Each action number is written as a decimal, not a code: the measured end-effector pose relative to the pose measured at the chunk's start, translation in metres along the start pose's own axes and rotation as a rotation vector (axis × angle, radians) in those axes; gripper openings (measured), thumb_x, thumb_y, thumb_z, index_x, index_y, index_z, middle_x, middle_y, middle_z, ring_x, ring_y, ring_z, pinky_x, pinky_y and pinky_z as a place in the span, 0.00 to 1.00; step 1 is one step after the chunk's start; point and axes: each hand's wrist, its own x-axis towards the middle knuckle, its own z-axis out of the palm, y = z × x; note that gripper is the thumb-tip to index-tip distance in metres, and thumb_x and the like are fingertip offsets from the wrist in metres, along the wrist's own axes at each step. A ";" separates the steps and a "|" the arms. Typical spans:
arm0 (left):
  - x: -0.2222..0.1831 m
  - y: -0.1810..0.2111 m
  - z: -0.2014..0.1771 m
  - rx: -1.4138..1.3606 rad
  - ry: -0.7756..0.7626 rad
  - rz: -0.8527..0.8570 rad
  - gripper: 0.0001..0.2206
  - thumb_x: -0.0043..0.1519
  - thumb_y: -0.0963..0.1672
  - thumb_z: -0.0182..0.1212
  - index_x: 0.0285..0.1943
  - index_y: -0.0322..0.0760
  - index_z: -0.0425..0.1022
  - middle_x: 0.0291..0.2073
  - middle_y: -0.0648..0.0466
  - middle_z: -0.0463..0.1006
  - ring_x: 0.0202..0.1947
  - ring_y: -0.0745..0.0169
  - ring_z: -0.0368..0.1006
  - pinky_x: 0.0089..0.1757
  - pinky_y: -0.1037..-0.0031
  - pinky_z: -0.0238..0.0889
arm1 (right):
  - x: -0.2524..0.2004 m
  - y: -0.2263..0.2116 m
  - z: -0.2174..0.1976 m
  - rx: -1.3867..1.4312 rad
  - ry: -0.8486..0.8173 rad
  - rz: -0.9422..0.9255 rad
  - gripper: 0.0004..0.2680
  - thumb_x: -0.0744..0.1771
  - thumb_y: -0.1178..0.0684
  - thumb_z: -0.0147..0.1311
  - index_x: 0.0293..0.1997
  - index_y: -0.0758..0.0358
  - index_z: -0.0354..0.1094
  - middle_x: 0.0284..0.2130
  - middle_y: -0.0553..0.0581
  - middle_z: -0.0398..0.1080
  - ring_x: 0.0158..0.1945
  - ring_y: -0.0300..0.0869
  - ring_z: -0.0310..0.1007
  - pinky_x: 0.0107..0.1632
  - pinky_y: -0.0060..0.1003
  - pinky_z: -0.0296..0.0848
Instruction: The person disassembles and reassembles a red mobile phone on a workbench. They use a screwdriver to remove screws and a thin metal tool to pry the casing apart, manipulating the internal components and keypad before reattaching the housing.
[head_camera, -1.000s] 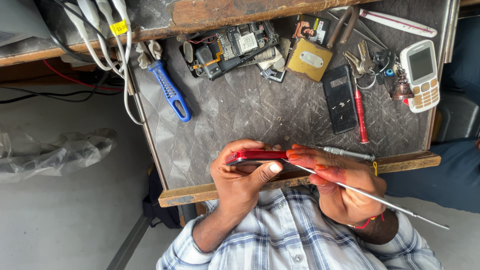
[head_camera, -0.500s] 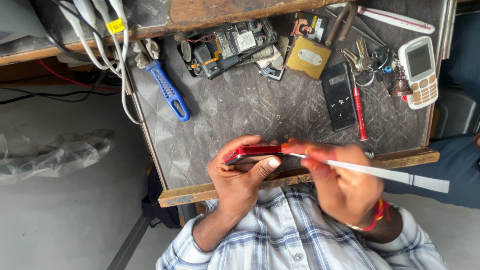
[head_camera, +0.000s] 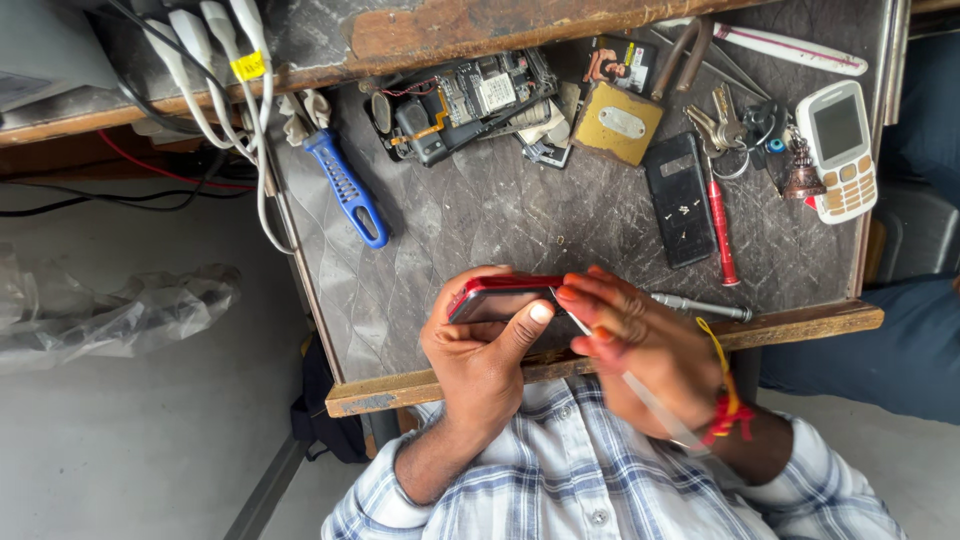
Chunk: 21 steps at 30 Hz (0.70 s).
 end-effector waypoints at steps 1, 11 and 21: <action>0.000 0.000 0.000 0.013 -0.009 0.008 0.20 0.56 0.33 0.72 0.57 0.25 0.71 0.39 0.45 0.83 0.37 0.66 0.79 0.38 0.82 0.72 | 0.001 -0.001 -0.004 0.111 0.023 0.094 0.10 0.69 0.66 0.59 0.53 0.67 0.62 0.49 0.74 0.74 0.57 0.61 0.78 0.63 0.59 0.77; -0.009 -0.006 0.000 -0.051 -0.202 0.140 0.18 0.61 0.34 0.69 0.57 0.29 0.68 0.50 0.43 0.80 0.51 0.61 0.79 0.53 0.71 0.75 | 0.009 -0.008 -0.023 0.348 -0.009 0.148 0.11 0.70 0.65 0.53 0.54 0.64 0.54 0.47 0.77 0.74 0.55 0.64 0.80 0.55 0.53 0.84; -0.011 -0.012 -0.007 0.182 -0.205 0.247 0.16 0.61 0.36 0.73 0.57 0.29 0.75 0.48 0.49 0.80 0.46 0.68 0.77 0.48 0.78 0.73 | 0.016 -0.011 -0.021 0.306 -0.092 0.131 0.11 0.69 0.65 0.52 0.54 0.64 0.55 0.47 0.77 0.74 0.54 0.64 0.80 0.57 0.56 0.82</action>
